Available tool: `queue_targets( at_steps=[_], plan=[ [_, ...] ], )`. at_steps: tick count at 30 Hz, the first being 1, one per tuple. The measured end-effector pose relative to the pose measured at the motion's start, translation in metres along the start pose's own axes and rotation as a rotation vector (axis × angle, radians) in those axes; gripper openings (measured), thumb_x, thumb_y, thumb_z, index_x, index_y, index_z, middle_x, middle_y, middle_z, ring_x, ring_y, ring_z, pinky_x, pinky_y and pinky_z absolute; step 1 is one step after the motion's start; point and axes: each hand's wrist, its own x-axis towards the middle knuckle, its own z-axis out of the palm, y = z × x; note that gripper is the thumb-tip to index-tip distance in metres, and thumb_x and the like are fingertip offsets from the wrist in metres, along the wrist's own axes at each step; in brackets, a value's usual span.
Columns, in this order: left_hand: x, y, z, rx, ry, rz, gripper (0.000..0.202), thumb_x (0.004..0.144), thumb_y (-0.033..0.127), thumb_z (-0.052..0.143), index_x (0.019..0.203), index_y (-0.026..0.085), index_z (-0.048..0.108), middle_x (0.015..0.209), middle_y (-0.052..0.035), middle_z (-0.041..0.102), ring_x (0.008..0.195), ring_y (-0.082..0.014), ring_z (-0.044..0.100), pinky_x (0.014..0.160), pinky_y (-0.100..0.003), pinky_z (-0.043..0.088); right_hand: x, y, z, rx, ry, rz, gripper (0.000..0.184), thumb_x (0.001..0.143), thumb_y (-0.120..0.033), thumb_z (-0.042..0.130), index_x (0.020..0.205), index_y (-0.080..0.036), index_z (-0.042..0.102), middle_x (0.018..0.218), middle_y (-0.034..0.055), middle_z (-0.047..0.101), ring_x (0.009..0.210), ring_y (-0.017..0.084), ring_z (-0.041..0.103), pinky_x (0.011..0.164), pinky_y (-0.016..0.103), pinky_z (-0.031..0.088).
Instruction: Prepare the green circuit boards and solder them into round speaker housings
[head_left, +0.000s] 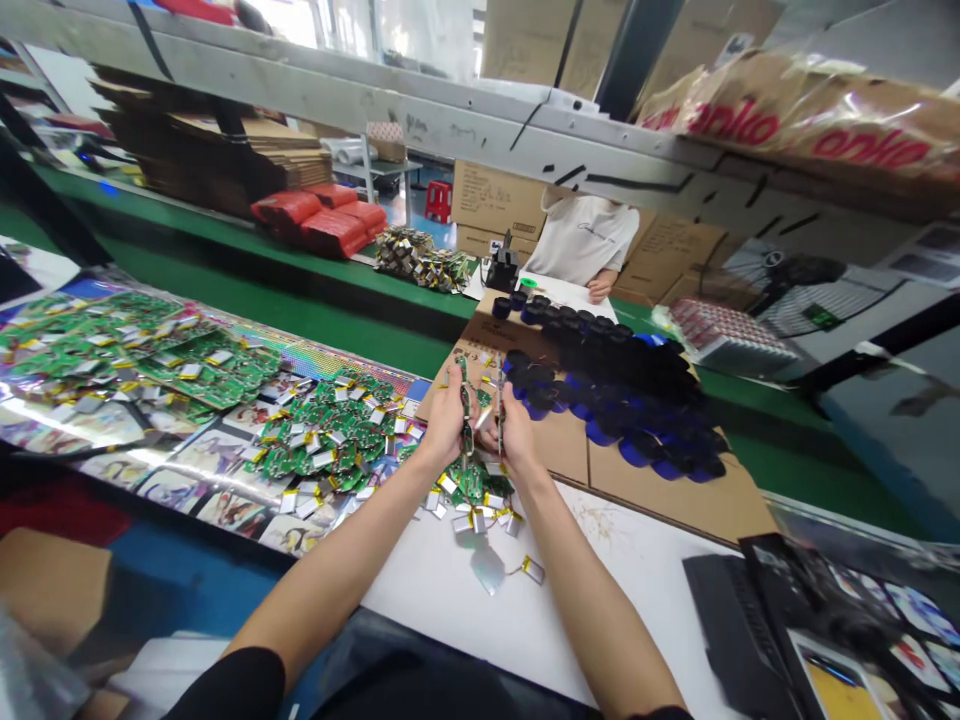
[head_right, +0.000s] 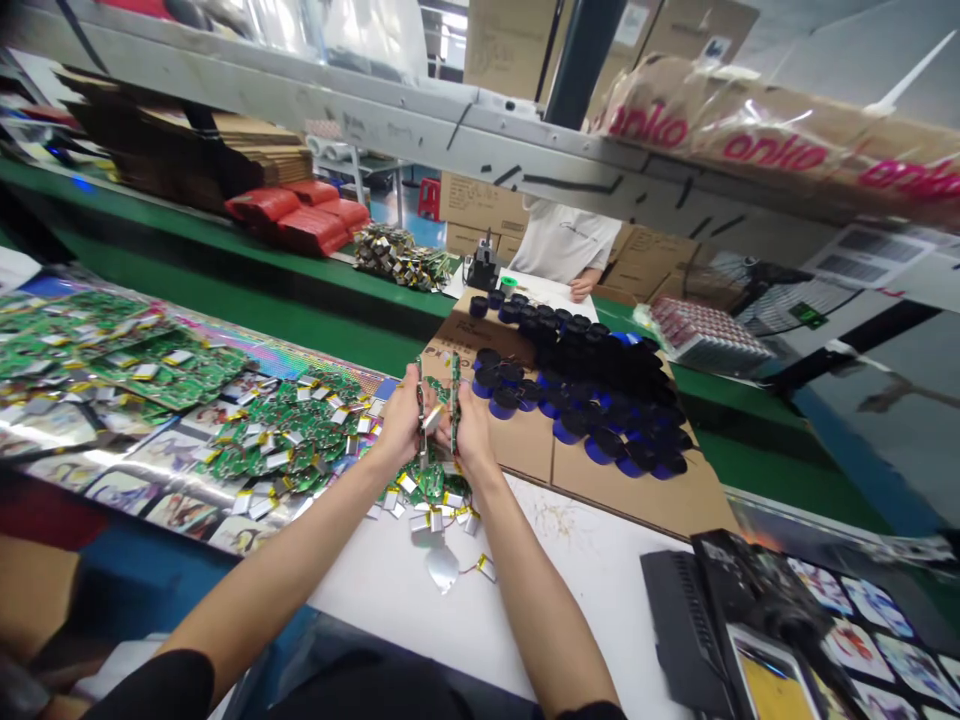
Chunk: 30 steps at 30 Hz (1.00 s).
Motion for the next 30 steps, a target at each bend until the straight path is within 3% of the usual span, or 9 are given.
queue_targets(
  at_steps=[3,6,9,11,15,18,21,26,30],
  plan=[
    [-0.003,0.014,-0.005,0.021,-0.059,-0.039,0.074,0.088,0.089,0.047,0.055,0.023,0.039,0.044,0.0043,0.038,0.038,-0.0083,0.036,0.040,-0.023,0.028,0.002,0.000,-0.011,-0.037,-0.022,0.003,0.070,0.097,-0.085,0.013,0.066,-0.028,0.041,0.050,-0.0009,0.045,0.051,0.018,0.045,0.051,0.030,0.040],
    [-0.003,0.036,-0.018,0.276,-0.173,-0.039,0.071,0.084,0.087,0.055,0.055,0.022,0.044,0.045,0.0023,0.045,0.041,-0.0105,0.043,0.044,-0.024,0.033,0.009,0.001,-0.033,-0.126,-0.037,-0.039,0.064,0.096,-0.081,0.035,0.065,-0.025,0.042,0.059,-0.0017,0.049,0.060,0.017,0.046,0.059,0.028,0.039],
    [-0.001,0.059,-0.033,0.556,-0.265,-0.007,0.067,0.076,0.078,0.072,0.053,0.023,0.043,0.044,0.0048,0.039,0.041,-0.0116,0.040,0.046,-0.026,0.029,0.019,0.001,-0.054,-0.232,-0.058,-0.056,0.050,0.096,-0.062,0.054,0.064,-0.024,0.050,0.061,-0.0020,0.053,0.064,0.017,0.049,0.067,0.029,0.039],
    [0.001,0.071,-0.040,0.846,-0.299,0.134,0.067,0.078,0.072,0.074,0.049,0.023,0.038,0.042,0.0051,0.032,0.042,-0.0117,0.035,0.049,-0.027,0.023,0.025,-0.002,-0.063,-0.277,-0.061,-0.055,0.032,0.094,-0.045,0.060,0.071,-0.023,0.060,0.068,0.0006,0.062,0.070,0.020,0.056,0.075,0.031,0.043],
    [0.007,0.086,-0.046,1.194,-0.530,0.384,0.057,0.086,0.063,0.067,0.051,0.022,0.049,0.047,0.0020,0.042,0.050,-0.0147,0.038,0.057,-0.028,0.022,0.030,-0.014,-0.069,-0.293,-0.018,-0.069,0.019,0.095,-0.026,0.050,0.093,-0.021,0.068,0.106,0.0128,0.071,0.106,0.027,0.064,0.095,0.036,0.046],
    [0.010,0.088,-0.044,1.183,-0.707,0.364,0.041,0.089,0.058,0.065,0.068,0.023,0.066,0.060,-0.0004,0.059,0.059,-0.0177,0.048,0.060,-0.026,0.027,0.023,-0.024,-0.066,-0.241,-0.115,-0.065,0.027,0.100,-0.033,0.046,0.094,-0.021,0.069,0.100,0.0099,0.074,0.098,0.024,0.069,0.086,0.033,0.052],
    [0.008,0.084,-0.037,1.165,-0.600,0.408,0.036,0.089,0.056,0.066,0.074,0.023,0.070,0.067,-0.0017,0.063,0.063,-0.0189,0.051,0.062,-0.026,0.027,0.014,-0.028,-0.058,-0.102,-0.306,-0.059,0.037,0.103,-0.049,0.047,0.087,-0.022,0.065,0.076,0.0014,0.071,0.065,0.017,0.067,0.063,0.026,0.051],
    [-0.006,0.074,-0.024,1.007,-0.246,0.403,0.051,0.089,0.063,0.064,0.062,0.021,0.055,0.057,0.0026,0.047,0.059,-0.0153,0.040,0.061,-0.027,0.026,0.010,-0.028,-0.042,0.226,-0.319,-0.027,0.044,0.098,-0.065,0.055,0.082,-0.024,0.054,0.069,-0.0034,0.063,0.051,0.009,0.056,0.050,0.021,0.041],
    [-0.015,0.068,-0.023,0.706,-0.194,0.350,0.058,0.080,0.063,0.074,0.057,0.022,0.039,0.056,0.0055,0.036,0.056,-0.0120,0.032,0.058,-0.027,0.024,0.007,-0.031,-0.038,0.277,-0.477,0.075,0.053,0.097,-0.075,0.043,0.088,-0.024,0.052,0.069,-0.0009,0.065,0.041,0.010,0.048,0.041,0.022,0.033]
  ],
)
